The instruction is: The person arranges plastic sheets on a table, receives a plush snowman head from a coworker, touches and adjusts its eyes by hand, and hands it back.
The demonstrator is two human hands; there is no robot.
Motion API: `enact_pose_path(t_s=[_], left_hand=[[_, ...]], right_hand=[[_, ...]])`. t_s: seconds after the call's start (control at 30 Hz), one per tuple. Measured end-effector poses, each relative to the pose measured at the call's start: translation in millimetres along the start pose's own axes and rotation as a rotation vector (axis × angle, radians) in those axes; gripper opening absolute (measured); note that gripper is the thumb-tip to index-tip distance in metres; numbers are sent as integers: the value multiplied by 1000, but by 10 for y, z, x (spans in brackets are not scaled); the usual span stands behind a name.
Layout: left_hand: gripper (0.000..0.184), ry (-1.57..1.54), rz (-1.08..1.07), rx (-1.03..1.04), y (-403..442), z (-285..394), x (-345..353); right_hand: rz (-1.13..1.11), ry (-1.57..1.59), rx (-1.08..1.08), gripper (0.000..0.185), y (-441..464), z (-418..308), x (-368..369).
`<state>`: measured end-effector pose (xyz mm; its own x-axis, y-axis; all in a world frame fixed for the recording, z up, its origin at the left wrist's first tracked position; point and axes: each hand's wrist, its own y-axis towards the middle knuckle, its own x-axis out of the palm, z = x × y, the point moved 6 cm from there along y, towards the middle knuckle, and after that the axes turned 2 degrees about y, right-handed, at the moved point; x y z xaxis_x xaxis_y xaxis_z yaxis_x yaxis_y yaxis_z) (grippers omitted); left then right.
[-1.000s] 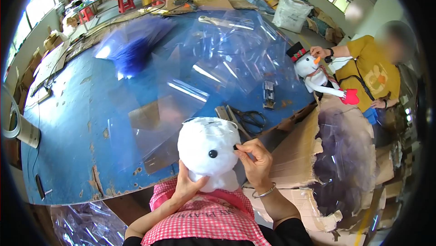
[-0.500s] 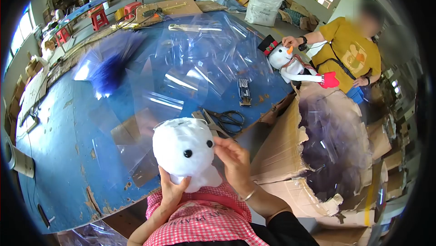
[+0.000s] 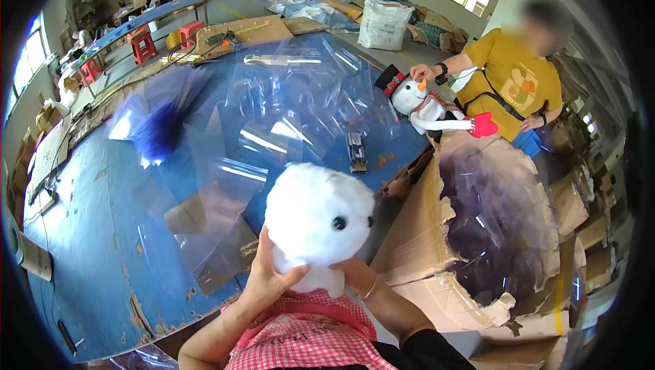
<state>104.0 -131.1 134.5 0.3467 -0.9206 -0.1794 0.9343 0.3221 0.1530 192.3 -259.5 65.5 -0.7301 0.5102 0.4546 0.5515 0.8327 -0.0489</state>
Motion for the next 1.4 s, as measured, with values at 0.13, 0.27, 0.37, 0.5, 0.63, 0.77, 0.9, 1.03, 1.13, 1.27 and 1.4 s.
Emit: enact_pose_path(t_s=[0.13, 0.27, 0.37, 0.5, 0.63, 0.77, 0.9, 1.03, 1.13, 1.27, 1.4], left_hand=[[97, 77, -132, 128, 165, 220, 36], [91, 121, -52, 140, 54, 309, -27], [77, 174, -49, -10, -209, 24, -136], [65, 107, -9, -236, -699, -381, -283], [55, 97, -91, -387, -1301, -927, -280], [50, 118, -137, -521, -1745, -1374, -213], [45, 111, -68, -658, -1877, -1544, -223], [45, 153, -44, -677, -1886, -1607, -246], [47, 206, -64, -671, -1917, -1733, -264], [48, 201, -24, -636, -1983, -1892, -287], [49, 213, -4, -605, -2037, -2017, -305]], right_hand=[[97, 227, -119, 47, 20, -177, -357], [175, 334, -296, 47, 58, -643, -974], [234, 320, -401, 47, 95, -1123, -1542], [326, 223, -453, 47, 178, -1626, -2084], [518, 121, -453, 47, 216, -1875, -2387], [593, 209, -463, 44, 352, -1927, -2709], [631, 218, -450, 42, 457, -1998, -2994], [665, 252, -472, 44, 512, -2111, -3114], [687, 234, -472, 44, 549, -2156, -3337], [811, 208, -407, 44, 543, -2120, -3221], [753, 205, -458, 43, 638, -2166, -3338]])
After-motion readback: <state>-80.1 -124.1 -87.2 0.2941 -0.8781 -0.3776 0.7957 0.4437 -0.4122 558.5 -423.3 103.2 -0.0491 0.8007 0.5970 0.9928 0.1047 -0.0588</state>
